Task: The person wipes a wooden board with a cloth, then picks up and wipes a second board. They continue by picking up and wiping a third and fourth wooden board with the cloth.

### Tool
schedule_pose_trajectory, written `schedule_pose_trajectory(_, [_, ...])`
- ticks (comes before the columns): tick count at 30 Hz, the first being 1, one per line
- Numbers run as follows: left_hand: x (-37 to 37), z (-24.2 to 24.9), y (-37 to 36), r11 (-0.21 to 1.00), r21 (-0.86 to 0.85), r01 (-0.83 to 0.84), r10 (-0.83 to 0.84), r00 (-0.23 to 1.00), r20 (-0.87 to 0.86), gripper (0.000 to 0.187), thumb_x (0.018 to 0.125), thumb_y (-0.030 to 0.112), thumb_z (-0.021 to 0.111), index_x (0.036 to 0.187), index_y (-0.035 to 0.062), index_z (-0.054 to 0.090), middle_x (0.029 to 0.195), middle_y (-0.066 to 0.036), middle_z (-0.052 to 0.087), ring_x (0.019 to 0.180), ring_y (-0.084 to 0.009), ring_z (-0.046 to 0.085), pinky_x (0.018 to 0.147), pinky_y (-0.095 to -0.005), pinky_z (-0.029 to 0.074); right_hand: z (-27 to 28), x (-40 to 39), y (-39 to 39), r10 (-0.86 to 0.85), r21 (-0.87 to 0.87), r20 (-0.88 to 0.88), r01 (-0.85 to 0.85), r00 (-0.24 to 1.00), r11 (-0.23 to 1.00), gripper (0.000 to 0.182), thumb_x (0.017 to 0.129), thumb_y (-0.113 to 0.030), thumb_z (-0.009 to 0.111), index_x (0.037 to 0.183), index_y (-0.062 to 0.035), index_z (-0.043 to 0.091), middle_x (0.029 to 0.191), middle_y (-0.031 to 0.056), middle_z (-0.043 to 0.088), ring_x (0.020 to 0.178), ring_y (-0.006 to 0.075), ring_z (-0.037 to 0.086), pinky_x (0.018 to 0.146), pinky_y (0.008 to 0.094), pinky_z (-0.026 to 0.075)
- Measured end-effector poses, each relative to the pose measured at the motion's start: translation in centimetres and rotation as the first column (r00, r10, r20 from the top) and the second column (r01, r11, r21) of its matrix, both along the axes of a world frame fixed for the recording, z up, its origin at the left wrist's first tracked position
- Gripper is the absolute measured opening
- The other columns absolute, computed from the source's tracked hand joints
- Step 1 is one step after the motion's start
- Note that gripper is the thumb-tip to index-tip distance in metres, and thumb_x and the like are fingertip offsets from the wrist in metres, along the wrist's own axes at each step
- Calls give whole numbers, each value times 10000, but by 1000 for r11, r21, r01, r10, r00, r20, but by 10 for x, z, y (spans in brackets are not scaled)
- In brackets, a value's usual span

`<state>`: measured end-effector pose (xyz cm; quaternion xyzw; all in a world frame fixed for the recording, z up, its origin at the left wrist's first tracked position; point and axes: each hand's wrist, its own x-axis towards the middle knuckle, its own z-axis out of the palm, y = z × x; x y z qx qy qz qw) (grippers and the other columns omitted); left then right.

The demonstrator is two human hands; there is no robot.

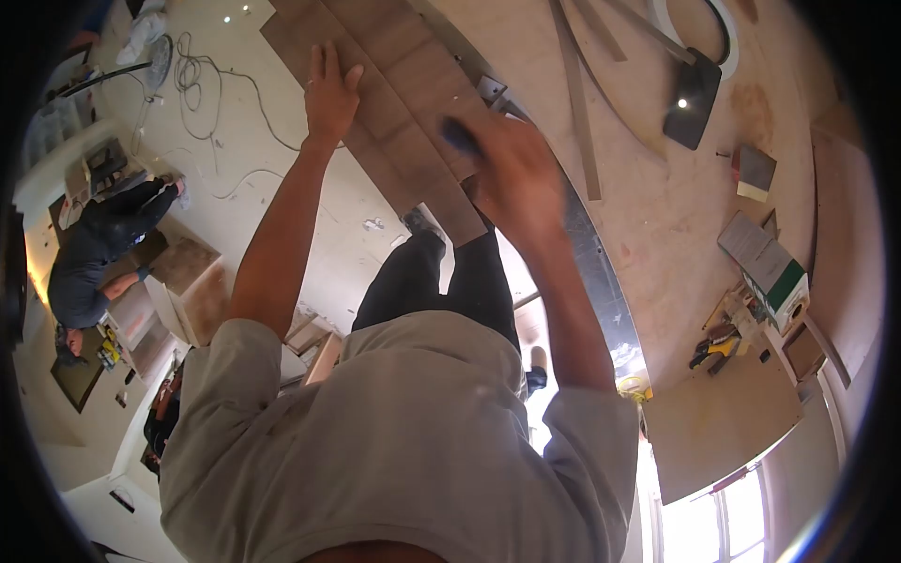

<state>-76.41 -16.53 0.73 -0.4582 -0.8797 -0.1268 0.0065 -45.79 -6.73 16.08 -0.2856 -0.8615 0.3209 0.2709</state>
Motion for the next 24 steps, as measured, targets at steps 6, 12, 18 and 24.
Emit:
schedule_pose_trajectory(6, [-4,-4,-5,1000,16,10,-11,1000,24,731,1008,502,610,1562,83,380,1605,-229,359,1222,-497,597,941,-553,542,-117,-72,1,345,52,181,-360,921,932,392,796,-46,719,1180,-108,662,1146,84,653,1181,308,586,1008,469,446])
schedule_pose_trajectory(12, [-13,5,-4,999,32,1,-1,1000,4,671,968,520,661,1483,128,487,1493,-198,477,1232,-451,588,946,-539,534,-83,148,-68,413,-398,703,-161,579,903,322,777,10,673,1082,-93,653,1125,118,676,1141,328,620,973,469,473])
schedule_pose_trajectory(18, [-49,11,31,998,25,-63,59,987,148,464,944,398,685,1289,88,668,1373,-177,581,1350,-417,485,1122,-603,381,-32,152,-87,-58,-376,648,385,759,843,308,914,-82,682,1211,-56,604,1118,180,681,1058,422,662,895,484,532])
schedule_pose_trajectory(24, [-55,-6,75,997,-21,76,-77,995,-71,604,1102,440,350,1581,74,394,1680,-192,277,1567,-381,211,1290,-571,81,-76,-3,-103,-68,-224,375,161,924,961,365,910,-239,770,1178,-46,615,1030,178,656,917,389,669,773,483,530])
